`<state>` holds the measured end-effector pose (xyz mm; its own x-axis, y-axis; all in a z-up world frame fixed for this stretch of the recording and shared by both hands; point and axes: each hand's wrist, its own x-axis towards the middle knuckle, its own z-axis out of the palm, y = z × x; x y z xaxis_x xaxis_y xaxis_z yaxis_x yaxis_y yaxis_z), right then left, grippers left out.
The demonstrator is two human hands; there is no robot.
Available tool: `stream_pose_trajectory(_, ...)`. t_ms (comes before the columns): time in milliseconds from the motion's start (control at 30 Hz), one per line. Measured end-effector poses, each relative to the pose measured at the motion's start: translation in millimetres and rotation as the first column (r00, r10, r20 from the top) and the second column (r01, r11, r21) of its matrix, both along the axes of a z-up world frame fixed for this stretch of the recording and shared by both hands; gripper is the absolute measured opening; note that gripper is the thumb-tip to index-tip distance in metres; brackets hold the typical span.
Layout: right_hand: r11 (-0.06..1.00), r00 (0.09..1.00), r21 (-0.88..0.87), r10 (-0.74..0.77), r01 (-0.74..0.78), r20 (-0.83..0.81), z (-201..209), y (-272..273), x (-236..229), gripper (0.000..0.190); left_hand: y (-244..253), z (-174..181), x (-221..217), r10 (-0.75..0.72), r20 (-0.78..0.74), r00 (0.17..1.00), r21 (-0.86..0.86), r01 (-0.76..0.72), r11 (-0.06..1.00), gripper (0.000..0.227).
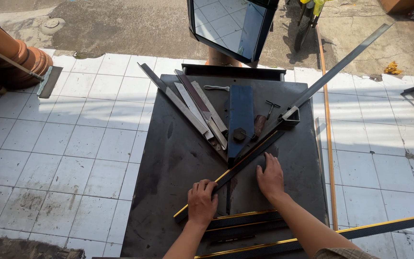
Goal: The person positions long black and gold metal frame pieces on a miter saw table, aligns them with the blade, and cuts them into shorter segments. The person repeats this process for several pieces, stacking the cut segments on the table.
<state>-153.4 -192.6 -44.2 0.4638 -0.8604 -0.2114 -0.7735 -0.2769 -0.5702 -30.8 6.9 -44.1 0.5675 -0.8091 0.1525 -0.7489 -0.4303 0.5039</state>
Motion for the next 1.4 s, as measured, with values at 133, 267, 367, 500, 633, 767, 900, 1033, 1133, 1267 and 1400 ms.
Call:
stream_pose_trajectory(133, 0.992, 0.972, 0.058, 0.118, -0.108, -0.205, 42, 13, 9, 0.056, -1, 9, -4, 0.000, 0.048, 0.999, -0.027, 0.001, 1.000, 0.029)
stream_pose_trajectory(267, 0.975, 0.933, 0.157, 0.201, -0.160, -0.297, 55, 9, 17, 0.058, -8, 20, -13, -0.048, 0.056, 0.997, -0.105, 0.053, 0.993, 0.024)
stream_pose_trajectory(367, 0.973, 0.928, 0.171, 0.204, -0.157, -0.311, 57, 1, 19, 0.058, -16, 25, -20, -0.104, 0.042, 0.994, -0.124, 0.108, 0.986, 0.022)
stream_pose_trajectory(500, 0.972, 0.928, 0.184, 0.200, -0.147, -0.314, 59, -5, 17, 0.058, -23, 36, -31, -0.159, 0.042, 0.986, -0.232, 0.165, 0.959, 0.022)
stream_pose_trajectory(633, 0.976, 0.927, 0.165, 0.189, -0.141, -0.324, 61, -15, 17, 0.057, -28, 37, -37, -0.204, 0.003, 0.979, -0.195, 0.201, 0.960, 0.018)
stream_pose_trajectory(767, 0.975, 0.937, 0.181, 0.176, -0.125, -0.302, 64, -21, 16, 0.056, -26, 36, -39, -0.215, -0.021, 0.976, -0.172, 0.209, 0.963, 0.017)
stream_pose_trajectory(900, 0.975, 0.943, 0.185, 0.169, -0.119, -0.285, 66, -27, 18, 0.055, -22, 30, -36, -0.172, -0.053, 0.984, -0.167, 0.161, 0.973, 0.018)
stream_pose_trajectory(1033, 0.972, 0.938, 0.202, 0.179, -0.121, -0.298, 69, -28, 17, 0.054, -14, 23, -28, -0.109, 0.040, 0.993, -0.179, 0.114, 0.977, 0.017)
stream_pose_trajectory(1133, 0.969, 0.939, 0.213, 0.183, -0.123, -0.291, 70, -28, 17, 0.055, -8, 13, -17, -0.070, 0.052, 0.996, -0.060, 0.073, 0.995, 0.020)
stream_pose_trajectory(1267, 0.970, 0.924, 0.208, 0.192, -0.127, -0.330, 74, -28, 18, 0.055, -1, 8, -1, -0.021, 0.166, 0.986, -0.075, 0.033, 0.997, 0.023)
stream_pose_trajectory(1400, 0.972, 0.916, 0.194, 0.192, -0.130, -0.351, 79, -30, 22, 0.051, 8, -1, 9, -0.080, 0.183, 0.980, -0.031, 0.087, 0.996, 0.029)
